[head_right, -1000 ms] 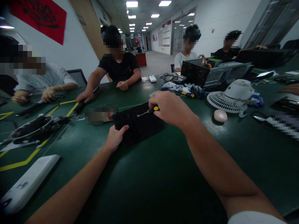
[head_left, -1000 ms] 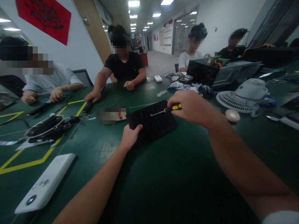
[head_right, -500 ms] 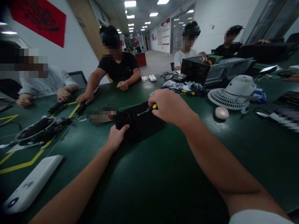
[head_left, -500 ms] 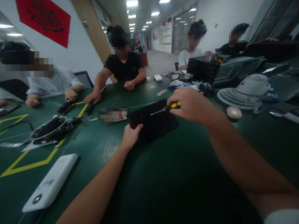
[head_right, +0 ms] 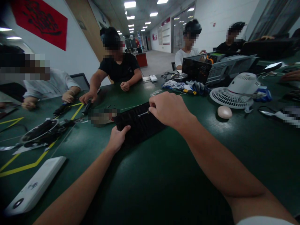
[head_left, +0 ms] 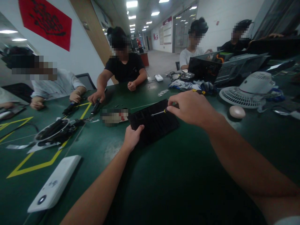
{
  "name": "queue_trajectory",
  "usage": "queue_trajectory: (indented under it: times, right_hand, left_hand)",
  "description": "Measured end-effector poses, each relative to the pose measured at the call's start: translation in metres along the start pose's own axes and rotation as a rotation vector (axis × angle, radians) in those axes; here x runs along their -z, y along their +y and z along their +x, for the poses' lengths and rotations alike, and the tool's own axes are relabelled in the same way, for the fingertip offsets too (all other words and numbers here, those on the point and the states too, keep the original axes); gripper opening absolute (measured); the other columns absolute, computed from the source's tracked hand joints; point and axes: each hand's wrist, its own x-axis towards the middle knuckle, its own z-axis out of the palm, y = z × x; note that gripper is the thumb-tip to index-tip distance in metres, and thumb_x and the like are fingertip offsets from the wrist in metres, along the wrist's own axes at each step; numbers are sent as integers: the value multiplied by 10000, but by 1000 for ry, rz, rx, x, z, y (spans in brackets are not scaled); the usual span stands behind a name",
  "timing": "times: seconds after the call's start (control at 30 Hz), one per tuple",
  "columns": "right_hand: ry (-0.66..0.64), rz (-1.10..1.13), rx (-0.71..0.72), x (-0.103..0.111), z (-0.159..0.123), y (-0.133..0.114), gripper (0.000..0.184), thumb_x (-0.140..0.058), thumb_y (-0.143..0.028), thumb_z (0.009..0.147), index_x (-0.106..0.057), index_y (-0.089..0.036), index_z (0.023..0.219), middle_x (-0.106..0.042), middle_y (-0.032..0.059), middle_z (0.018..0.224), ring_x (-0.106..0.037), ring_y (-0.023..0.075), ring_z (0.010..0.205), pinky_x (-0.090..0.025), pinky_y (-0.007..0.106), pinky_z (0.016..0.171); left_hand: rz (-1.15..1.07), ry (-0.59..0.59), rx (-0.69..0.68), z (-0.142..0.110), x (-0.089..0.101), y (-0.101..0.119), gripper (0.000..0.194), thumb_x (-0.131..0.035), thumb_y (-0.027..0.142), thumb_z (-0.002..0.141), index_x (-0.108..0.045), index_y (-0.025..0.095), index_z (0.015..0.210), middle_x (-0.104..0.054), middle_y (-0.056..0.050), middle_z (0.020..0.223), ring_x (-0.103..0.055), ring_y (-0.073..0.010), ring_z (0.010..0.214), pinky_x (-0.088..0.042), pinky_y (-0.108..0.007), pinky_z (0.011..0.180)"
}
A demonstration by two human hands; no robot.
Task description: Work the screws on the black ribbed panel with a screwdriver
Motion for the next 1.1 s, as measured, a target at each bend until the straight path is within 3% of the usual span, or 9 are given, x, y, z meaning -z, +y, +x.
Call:
queue_trajectory:
  times: [0.13, 0.4, 0.6, 0.83, 1.1]
  right_hand:
    - [-17, 21, 4, -1, 1, 2, 223, -671, -348, 1034, -874, -256, 1034, -836, 96, 970, -727, 282, 887, -432, 376, 721]
    - [132, 121, 61, 9, 1, 15, 184, -707, -290, 992, -881, -230, 987, -823, 82, 884, -725, 259, 839, -459, 378, 756]
    - [105, 83, 42, 6, 1, 17, 145, -749, -301, 978, -880, -239, 984, -827, 84, 929, -722, 279, 880, -449, 387, 749]
    - [166, 92, 219, 2, 2, 17, 122, -792, -180, 924, -859, -213, 1020, -790, 90, 1056, -702, 278, 986, -459, 394, 844]
    - [164, 157, 308, 2, 1, 10, 163, -750, -93, 902, -831, -209, 982, -760, 94, 1085, -692, 293, 1057, -473, 396, 896]
  left_hand:
    - [1, -6, 2, 1, 0, -1, 482, -926, 512, 665, -796, 163, 972, -842, -110, 986, -781, -330, 941, -612, -452, 896]
    - [4, 9, 13, -3, -1, 8, 475, -933, 519, 630, -779, 169, 913, -819, -85, 914, -762, -301, 868, -596, -413, 832]
    - [1, 17, 25, -2, 0, 8, 499, -951, 527, 609, -778, 166, 906, -822, -88, 897, -759, -300, 849, -592, -405, 799]
    - [3, 20, 38, 0, 1, 4, 532, -959, 547, 600, -782, 164, 925, -823, -91, 916, -760, -297, 855, -598, -417, 829]
    - [16, 24, 25, -1, 2, 4, 504, -949, 540, 630, -787, 163, 924, -826, -97, 913, -775, -306, 858, -623, -430, 831]
